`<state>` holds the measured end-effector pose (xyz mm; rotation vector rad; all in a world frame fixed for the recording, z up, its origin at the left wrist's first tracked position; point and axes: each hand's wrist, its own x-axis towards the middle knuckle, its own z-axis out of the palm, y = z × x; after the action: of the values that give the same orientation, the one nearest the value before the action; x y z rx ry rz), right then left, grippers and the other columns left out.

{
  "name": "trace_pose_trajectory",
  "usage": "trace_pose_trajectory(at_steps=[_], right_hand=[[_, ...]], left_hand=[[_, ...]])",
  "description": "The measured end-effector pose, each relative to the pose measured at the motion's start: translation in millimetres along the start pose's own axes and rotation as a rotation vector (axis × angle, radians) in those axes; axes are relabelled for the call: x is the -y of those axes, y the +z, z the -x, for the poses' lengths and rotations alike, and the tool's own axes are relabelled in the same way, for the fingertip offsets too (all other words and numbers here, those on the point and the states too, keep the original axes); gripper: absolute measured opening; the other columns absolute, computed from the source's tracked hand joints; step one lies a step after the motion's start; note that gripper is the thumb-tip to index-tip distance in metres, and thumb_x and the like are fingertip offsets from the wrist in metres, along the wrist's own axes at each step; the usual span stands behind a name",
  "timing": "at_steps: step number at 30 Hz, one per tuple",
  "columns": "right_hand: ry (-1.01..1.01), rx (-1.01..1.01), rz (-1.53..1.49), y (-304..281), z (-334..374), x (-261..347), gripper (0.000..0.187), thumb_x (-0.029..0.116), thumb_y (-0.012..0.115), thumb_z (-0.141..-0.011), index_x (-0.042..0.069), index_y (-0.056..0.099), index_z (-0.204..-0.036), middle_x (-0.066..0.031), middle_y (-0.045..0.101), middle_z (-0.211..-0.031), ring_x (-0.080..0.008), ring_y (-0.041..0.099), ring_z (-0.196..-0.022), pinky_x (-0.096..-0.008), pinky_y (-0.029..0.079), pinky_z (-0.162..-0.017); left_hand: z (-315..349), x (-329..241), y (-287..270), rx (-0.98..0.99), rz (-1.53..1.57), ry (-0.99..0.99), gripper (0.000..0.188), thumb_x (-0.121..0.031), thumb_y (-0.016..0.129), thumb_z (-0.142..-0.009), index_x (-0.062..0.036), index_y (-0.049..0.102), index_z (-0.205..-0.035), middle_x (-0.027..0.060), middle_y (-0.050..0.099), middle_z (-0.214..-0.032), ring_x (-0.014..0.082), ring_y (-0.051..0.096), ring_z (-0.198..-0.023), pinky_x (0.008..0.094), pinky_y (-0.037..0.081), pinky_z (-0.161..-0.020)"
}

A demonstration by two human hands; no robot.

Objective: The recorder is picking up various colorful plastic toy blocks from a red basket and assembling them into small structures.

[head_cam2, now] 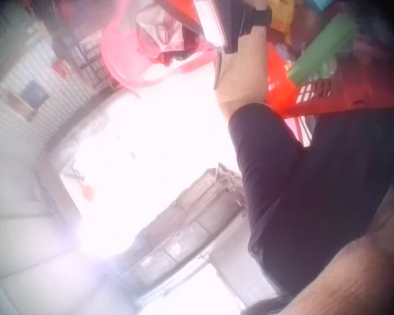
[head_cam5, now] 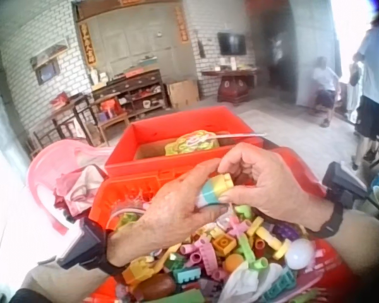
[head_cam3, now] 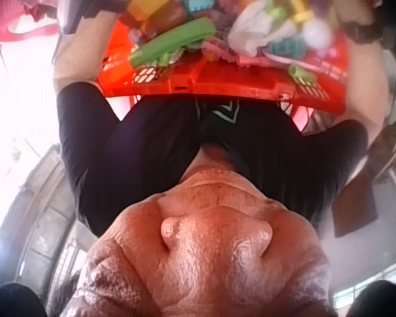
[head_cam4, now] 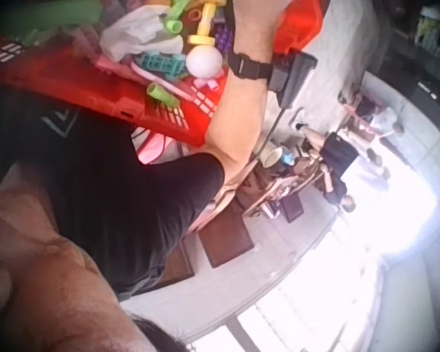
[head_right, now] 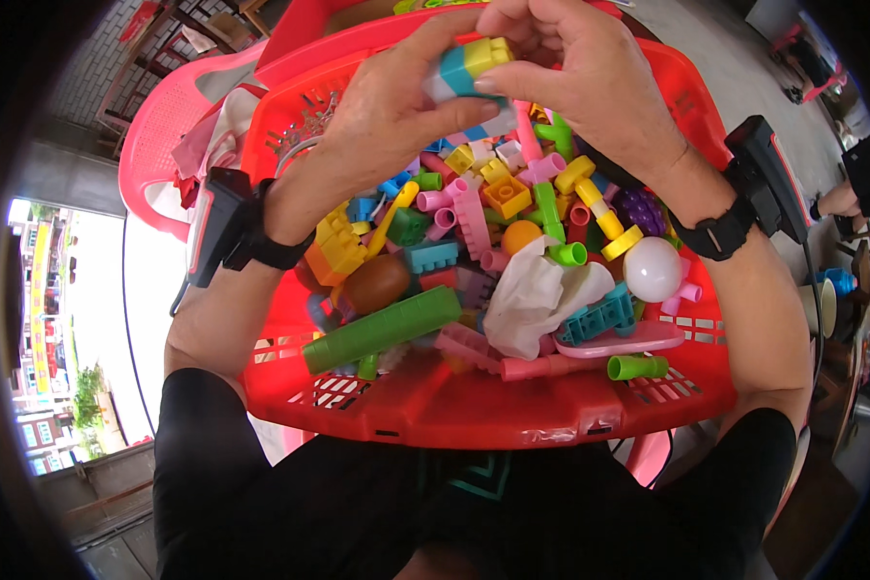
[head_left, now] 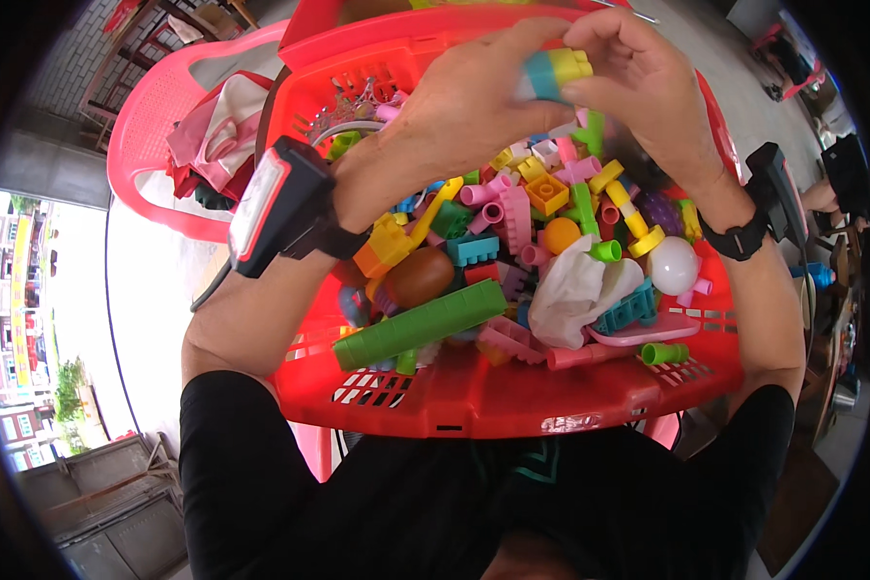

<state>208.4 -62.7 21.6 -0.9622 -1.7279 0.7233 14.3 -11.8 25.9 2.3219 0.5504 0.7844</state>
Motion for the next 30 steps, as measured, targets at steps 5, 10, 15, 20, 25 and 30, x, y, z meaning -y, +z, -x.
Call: trace_pose_trajectory(at_steps=[5, 10, 15, 20, 25, 30], right_hand=[[0.015, -0.008, -0.020, 1, 2, -3, 0.030, -0.001, 0.062, -0.081, 0.002, 0.052, -0.109, -0.0003, 0.054, -0.104, -0.0059, 0.051, -0.095, -0.0213, 0.043, -0.079], [0.051, -0.026, 0.026, 1, 0, 2, 0.031, 0.001, 0.061, -0.083, 0.003, 0.051, -0.112, 0.0019, 0.053, -0.105, -0.0041, 0.050, -0.093, -0.0194, 0.044, -0.072], [0.155, -0.088, 0.105, -8, 2, -3, 0.032, 0.004, 0.060, -0.084, 0.007, 0.052, -0.115, 0.0040, 0.053, -0.105, -0.0011, 0.048, -0.086, -0.0168, 0.043, -0.062], [0.125, -0.097, 0.177, -7, 1, -4, 0.031, 0.005, 0.060, -0.084, 0.006, 0.052, -0.114, 0.0034, 0.055, -0.102, -0.0013, 0.048, -0.075, -0.0165, 0.043, -0.060], [0.142, -0.110, 0.148, -4, -1, 2, 0.031, 0.004, 0.060, -0.083, 0.005, 0.051, -0.113, 0.0024, 0.057, -0.101, -0.0021, 0.047, -0.068, -0.0167, 0.042, -0.057], [-0.002, -0.137, 0.197, -9, -3, -3, 0.033, 0.009, 0.068, -0.079, 0.005, 0.054, -0.108, -0.0047, 0.059, -0.093, -0.0107, 0.057, -0.085, -0.0235, 0.050, -0.072]], left_hand=[[-1, 11, 1, 0.023, -0.026, -0.021, 0.048, -0.025, 0.065, -0.078, -0.0058, 0.047, -0.119, 0.0179, 0.062, -0.092, 0.0349, 0.061, -0.085, 0.0407, 0.048, -0.072], [-7, 63, -23, -0.139, 0.070, 0.201, 0.031, -0.019, 0.052, -0.090, -0.0063, 0.051, -0.118, 0.0067, 0.061, -0.088, 0.0160, 0.060, -0.076, 0.0295, 0.048, -0.068], [-3, 69, -12, 0.136, -0.374, 0.062, 0.017, -0.020, 0.058, -0.085, -0.0039, 0.059, -0.091, 0.0071, 0.064, -0.078, 0.0213, 0.063, -0.078, 0.0328, 0.049, -0.071], [5, 65, 12, 0.426, -0.748, -0.089, 0.020, -0.017, 0.063, -0.078, -0.0110, 0.061, -0.097, 0.0077, 0.064, -0.100, 0.0267, 0.061, -0.091, 0.0395, 0.049, -0.076], [16, 81, 22, 0.369, -0.772, -0.005, 0.035, -0.019, 0.066, -0.075, -0.0162, 0.059, -0.109, 0.0082, 0.063, -0.100, 0.0272, 0.060, -0.095, 0.0399, 0.048, -0.082], [13, 66, 26, 0.335, -0.819, -0.039, 0.038, -0.017, 0.070, -0.070, -0.0169, 0.057, -0.106, 0.0094, 0.059, -0.095, 0.0267, 0.058, -0.095, 0.0412, 0.045, -0.080]])
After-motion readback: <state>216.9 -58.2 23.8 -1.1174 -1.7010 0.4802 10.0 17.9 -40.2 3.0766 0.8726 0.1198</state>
